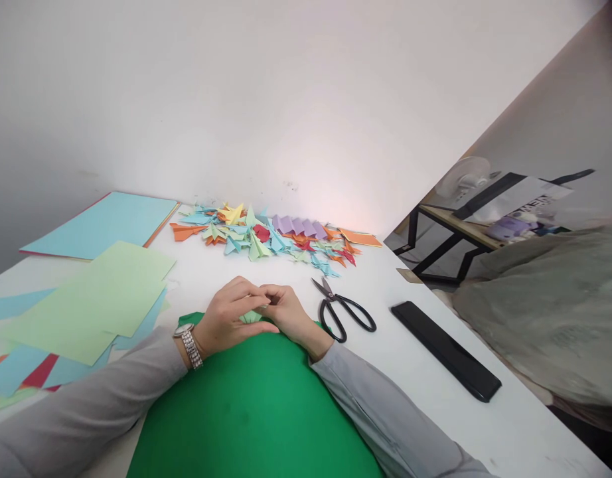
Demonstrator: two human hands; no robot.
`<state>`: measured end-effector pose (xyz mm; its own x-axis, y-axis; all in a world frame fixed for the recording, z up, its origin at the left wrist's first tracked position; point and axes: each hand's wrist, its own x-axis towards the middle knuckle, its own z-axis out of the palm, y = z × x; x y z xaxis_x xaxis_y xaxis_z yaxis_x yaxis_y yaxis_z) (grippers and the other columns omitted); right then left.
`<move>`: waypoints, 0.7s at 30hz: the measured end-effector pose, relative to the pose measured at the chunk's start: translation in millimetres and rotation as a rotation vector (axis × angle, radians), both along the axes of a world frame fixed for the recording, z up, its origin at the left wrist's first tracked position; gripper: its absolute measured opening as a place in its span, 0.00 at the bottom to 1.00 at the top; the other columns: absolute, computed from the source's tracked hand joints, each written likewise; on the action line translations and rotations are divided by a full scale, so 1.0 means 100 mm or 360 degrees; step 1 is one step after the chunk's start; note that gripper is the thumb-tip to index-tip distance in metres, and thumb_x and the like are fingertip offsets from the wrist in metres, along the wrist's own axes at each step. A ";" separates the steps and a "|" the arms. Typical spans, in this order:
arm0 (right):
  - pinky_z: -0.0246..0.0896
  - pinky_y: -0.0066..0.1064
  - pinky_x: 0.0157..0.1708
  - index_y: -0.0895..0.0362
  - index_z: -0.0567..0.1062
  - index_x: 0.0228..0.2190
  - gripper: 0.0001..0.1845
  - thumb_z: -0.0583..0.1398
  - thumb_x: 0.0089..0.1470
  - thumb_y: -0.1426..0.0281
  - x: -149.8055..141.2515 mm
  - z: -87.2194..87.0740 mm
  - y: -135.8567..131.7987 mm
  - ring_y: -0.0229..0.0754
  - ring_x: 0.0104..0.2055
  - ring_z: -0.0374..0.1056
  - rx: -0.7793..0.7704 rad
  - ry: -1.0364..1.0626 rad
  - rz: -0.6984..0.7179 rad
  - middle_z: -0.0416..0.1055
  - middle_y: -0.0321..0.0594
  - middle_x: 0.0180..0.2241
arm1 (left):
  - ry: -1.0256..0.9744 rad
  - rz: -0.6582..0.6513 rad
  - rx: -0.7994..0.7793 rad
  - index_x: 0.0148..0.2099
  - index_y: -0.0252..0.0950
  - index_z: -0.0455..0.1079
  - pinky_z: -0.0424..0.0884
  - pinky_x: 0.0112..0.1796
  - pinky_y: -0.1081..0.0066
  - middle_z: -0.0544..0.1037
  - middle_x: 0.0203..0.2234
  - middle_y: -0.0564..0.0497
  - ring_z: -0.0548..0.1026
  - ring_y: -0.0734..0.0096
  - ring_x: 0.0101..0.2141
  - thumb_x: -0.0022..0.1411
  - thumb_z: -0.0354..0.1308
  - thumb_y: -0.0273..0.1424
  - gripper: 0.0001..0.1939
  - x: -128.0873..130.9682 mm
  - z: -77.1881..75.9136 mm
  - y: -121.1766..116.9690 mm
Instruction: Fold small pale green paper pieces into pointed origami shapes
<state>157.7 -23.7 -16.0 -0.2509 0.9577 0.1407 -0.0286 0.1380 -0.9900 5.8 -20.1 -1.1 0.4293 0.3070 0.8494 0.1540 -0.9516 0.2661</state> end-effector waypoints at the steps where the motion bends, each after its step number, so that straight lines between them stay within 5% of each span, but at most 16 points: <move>1: 0.57 0.28 0.27 0.58 0.76 0.23 0.05 0.65 0.36 0.71 0.00 0.01 0.00 0.35 0.24 0.62 -0.0014 0.0031 -0.0017 0.71 0.33 0.22 | 0.0000 0.0008 -0.0015 0.44 0.36 0.69 0.69 0.33 0.64 0.75 0.32 0.45 0.70 0.65 0.33 0.51 0.64 0.31 0.17 0.00 0.01 -0.01; 8: 0.57 0.28 0.27 0.57 0.76 0.22 0.06 0.66 0.35 0.71 0.00 0.00 0.02 0.35 0.23 0.62 -0.0011 0.0067 -0.0003 0.71 0.32 0.21 | 0.0027 0.0035 -0.0054 0.42 0.38 0.69 0.69 0.33 0.65 0.75 0.32 0.46 0.71 0.66 0.34 0.58 0.53 0.23 0.10 0.00 0.00 -0.01; 18: 0.54 0.27 0.25 0.57 0.77 0.23 0.06 0.66 0.39 0.68 0.01 0.00 0.00 0.34 0.23 0.61 0.0103 -0.0137 0.0047 0.72 0.33 0.21 | 0.0021 0.0102 0.0026 0.29 0.37 0.68 0.65 0.28 0.69 0.72 0.22 0.51 0.66 0.71 0.27 0.59 0.54 0.25 0.06 0.00 0.01 -0.01; 21: 0.54 0.27 0.25 0.58 0.76 0.22 0.05 0.66 0.37 0.71 0.00 0.00 0.00 0.34 0.22 0.60 0.0058 -0.0080 0.0032 0.70 0.32 0.20 | -0.0023 0.0070 0.0027 0.32 0.36 0.69 0.66 0.30 0.68 0.73 0.25 0.50 0.67 0.70 0.29 0.58 0.56 0.25 0.03 0.00 0.02 -0.01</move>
